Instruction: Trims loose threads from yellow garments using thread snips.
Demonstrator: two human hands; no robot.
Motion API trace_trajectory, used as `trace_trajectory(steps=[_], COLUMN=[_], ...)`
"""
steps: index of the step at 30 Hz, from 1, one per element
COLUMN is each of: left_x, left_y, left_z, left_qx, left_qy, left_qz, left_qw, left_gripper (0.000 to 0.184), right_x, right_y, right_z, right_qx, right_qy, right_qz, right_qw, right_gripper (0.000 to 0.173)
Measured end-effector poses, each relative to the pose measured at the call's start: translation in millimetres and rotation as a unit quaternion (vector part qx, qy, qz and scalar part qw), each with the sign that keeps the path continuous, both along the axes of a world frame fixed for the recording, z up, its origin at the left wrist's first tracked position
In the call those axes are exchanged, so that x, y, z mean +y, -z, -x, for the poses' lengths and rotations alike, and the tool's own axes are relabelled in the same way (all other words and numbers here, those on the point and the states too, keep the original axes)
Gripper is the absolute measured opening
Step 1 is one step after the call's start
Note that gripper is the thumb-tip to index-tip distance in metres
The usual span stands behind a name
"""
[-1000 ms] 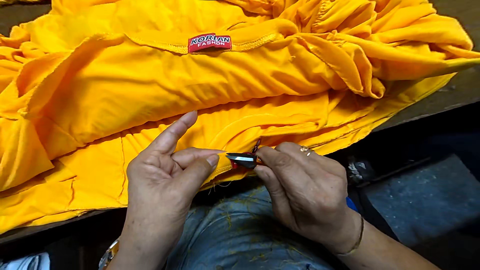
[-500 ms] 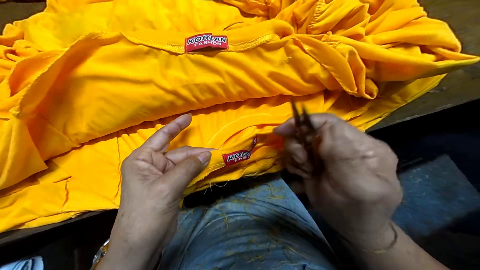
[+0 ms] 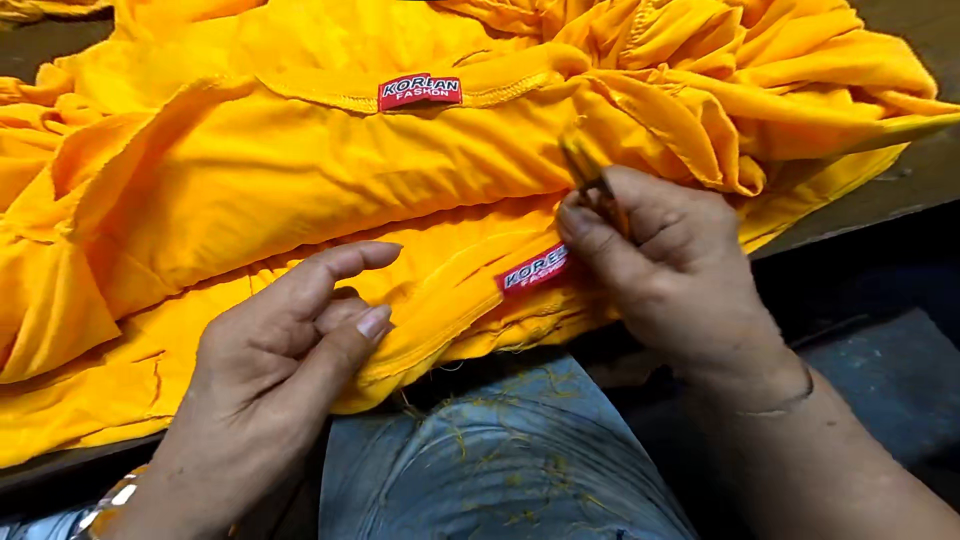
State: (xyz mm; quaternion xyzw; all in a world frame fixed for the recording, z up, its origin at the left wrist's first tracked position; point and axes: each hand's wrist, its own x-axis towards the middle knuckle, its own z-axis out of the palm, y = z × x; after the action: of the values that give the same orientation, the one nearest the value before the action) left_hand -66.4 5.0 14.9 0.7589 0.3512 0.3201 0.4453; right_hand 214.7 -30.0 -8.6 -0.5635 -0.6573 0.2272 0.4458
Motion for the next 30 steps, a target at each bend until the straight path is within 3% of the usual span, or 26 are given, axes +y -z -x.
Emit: trace_trajectory(steps=[5,9,13,16,18,22,24,28,30], left_x=[-6,-17,-22,-38,-56,-83,-84,-71,-63], left_y=[-5,-2,2,12,23,47,55,53,51], left_z=[22,26,26,25,27,33,29,9,1], left_qx=[0.057,-0.003,-0.012,-0.012,-0.009,-0.012,0.001,0.082,0.081], left_qy=[0.018,0.027,-0.043,-0.113,-0.143,-0.173,-0.212,-0.212,-0.192], left_qz=[-0.067,-0.012,-0.071,-0.167,-0.179,-0.182,-0.223,-0.285,-0.297], left_qw=[0.996,1.0,0.996,0.979,0.973,0.968,0.951,0.931,0.932], left_gripper=[0.039,0.038,0.032,0.013,0.006,0.016,0.008,0.048,0.041], right_x=[-7,-14,-20,-29,-38,-51,-49,-50,-51], right_y=[3,7,2,3,8,16,17,17,17], right_z=[3,3,-5,-13,-18,-24,-22,-18,-17], right_qx=[0.048,0.078,0.118,0.128,0.136,0.131,0.13,0.086,0.07], right_qy=[-0.01,-0.025,-0.019,-0.03,-0.037,-0.036,-0.039,-0.029,-0.028], right_qz=[0.016,0.043,0.069,0.065,0.079,0.106,0.1,0.086,0.084], right_qw=[0.999,0.996,0.99,0.989,0.987,0.985,0.986,0.992,0.994], right_gripper=[0.016,0.017,0.017,0.016,0.016,0.017,0.015,0.014,0.015])
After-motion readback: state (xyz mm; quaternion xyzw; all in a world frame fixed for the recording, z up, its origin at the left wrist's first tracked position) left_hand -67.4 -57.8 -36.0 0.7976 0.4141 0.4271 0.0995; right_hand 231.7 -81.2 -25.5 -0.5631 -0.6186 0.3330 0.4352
